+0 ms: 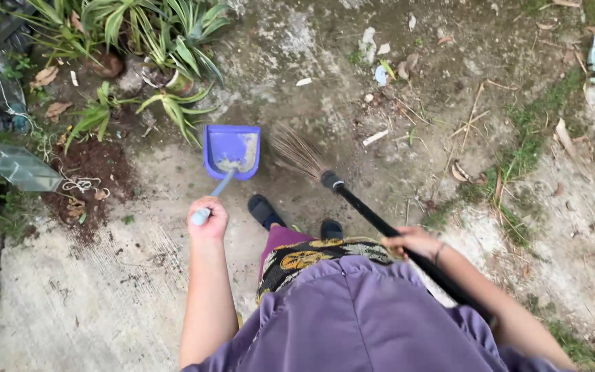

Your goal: Sweeping up trash and organic debris from a concrete outdoor area into a dustpan.

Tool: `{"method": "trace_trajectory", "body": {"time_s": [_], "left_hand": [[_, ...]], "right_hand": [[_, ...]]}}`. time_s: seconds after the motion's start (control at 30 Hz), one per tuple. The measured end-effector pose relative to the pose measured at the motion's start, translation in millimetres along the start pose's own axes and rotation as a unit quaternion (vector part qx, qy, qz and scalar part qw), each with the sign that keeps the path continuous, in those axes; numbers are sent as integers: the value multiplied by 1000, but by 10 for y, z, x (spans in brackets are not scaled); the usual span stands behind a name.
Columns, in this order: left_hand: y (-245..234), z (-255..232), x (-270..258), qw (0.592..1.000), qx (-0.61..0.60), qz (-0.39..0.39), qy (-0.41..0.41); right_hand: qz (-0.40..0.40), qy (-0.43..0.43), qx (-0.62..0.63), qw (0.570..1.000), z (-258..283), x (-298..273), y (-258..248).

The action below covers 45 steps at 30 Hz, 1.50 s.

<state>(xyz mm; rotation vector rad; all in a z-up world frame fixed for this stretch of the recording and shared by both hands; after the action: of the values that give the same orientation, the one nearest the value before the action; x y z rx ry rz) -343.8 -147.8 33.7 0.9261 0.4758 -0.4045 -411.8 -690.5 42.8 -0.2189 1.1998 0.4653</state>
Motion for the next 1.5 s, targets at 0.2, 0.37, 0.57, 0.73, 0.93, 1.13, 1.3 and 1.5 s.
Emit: {"method": "trace_trajectory", "body": {"time_s": [0.2,0.37,0.57,0.73,0.93,1.13,1.3,1.5], "left_hand": [[-106,499,-419,999,-23,-19,-16],[-246,599,-753,1000,-26,-14,-7],[-255,519,-828,999,-33,-14,15],[64,588,-985,994,-101,23,18],[167,293,-1046,997,-3,61,53],[301,-12,-1318,994,-43,100,20],[303,-188,-1587,992,-21,64,110],[248,-376,-1741,986,-52,109,114]], "right_hand": [[-42,-63,113,991,-631,255,-1245],[-154,-36,96,983,-698,-243,-1546],[-91,-36,174,980,-712,-576,-775],[102,-28,178,978,-448,21,361],[180,-19,-32,983,-187,726,1293],[32,-72,100,992,-503,589,-102],[-100,-36,96,990,-794,-127,-635],[86,-34,171,981,-647,-262,328]]}}
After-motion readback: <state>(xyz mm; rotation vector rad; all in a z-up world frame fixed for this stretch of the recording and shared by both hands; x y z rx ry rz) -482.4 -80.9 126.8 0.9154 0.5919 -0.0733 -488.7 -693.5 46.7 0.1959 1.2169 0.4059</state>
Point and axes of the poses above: each hand's wrist, its own x-axis towards the middle knuckle, its own y-axis out of the palm, z = x × y, the point moved 8 cm from there along x, towards the middle knuckle, and after that the axes turned 3 degrees about z, right-handed, at the moved point
